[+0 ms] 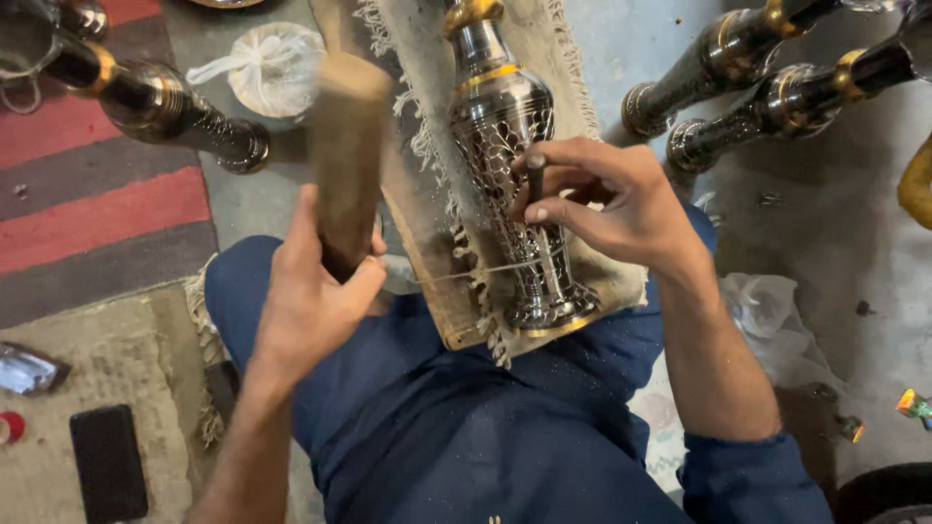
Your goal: The person sits on the floor with a brass vase resting on a cloth pad and hammers a chisel against the vase's engraved surface, repositioning the chisel repeatedly to work the pattern. Finished similar vases stand around the work area.
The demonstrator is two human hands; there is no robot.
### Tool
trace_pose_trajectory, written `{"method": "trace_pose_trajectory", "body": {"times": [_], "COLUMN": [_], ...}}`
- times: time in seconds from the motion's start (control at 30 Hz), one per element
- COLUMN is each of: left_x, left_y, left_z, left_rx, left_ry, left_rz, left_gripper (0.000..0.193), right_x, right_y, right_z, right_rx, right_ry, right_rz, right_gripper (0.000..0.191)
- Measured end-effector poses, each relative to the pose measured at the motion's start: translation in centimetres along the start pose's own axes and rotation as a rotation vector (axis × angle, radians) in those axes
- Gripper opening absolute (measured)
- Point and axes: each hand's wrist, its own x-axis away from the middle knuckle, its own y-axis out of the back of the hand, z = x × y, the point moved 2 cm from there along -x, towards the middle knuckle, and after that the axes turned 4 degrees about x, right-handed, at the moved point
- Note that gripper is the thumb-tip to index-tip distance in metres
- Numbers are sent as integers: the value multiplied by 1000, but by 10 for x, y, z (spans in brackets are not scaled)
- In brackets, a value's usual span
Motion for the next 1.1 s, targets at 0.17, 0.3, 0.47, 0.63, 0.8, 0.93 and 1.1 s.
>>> {"method": "trace_pose_trajectory", "body": {"times": [0.17, 0.3, 0.47, 0.63, 0.8, 0.93, 1.1], "left_x": [-2, -4, -6, -13, -15, -17, -23], "left_y": [4, 3, 2, 8, 8, 8, 11], "left_z": [-21, -30, -39, -53, -59, -58, -57], "left_rx": [-291, -383, -267, -740, -589, -645, -793], "left_ry": [-32, -31, -156, -320, -416, -462, -462], "left_rz": [60, 41, -31, -3, 35, 3, -27], "left_gripper": [67, 74, 76, 77, 80, 80, 77], "right_x": [-6, -8, -10, -13, -12, -12, -12], "right_y": [2, 3, 2, 2, 2, 2, 0], "right_z": [-4, -4, -2, 1, 2, 0, -2], "right_rx": [95, 83, 118, 158, 154, 81, 84], "right_ry": [0, 19, 43, 42, 33, 12, -3], "right_rz": [21, 30, 23, 41, 35, 47, 33], "right_gripper": [47, 49, 48, 44, 45, 45, 46]}}
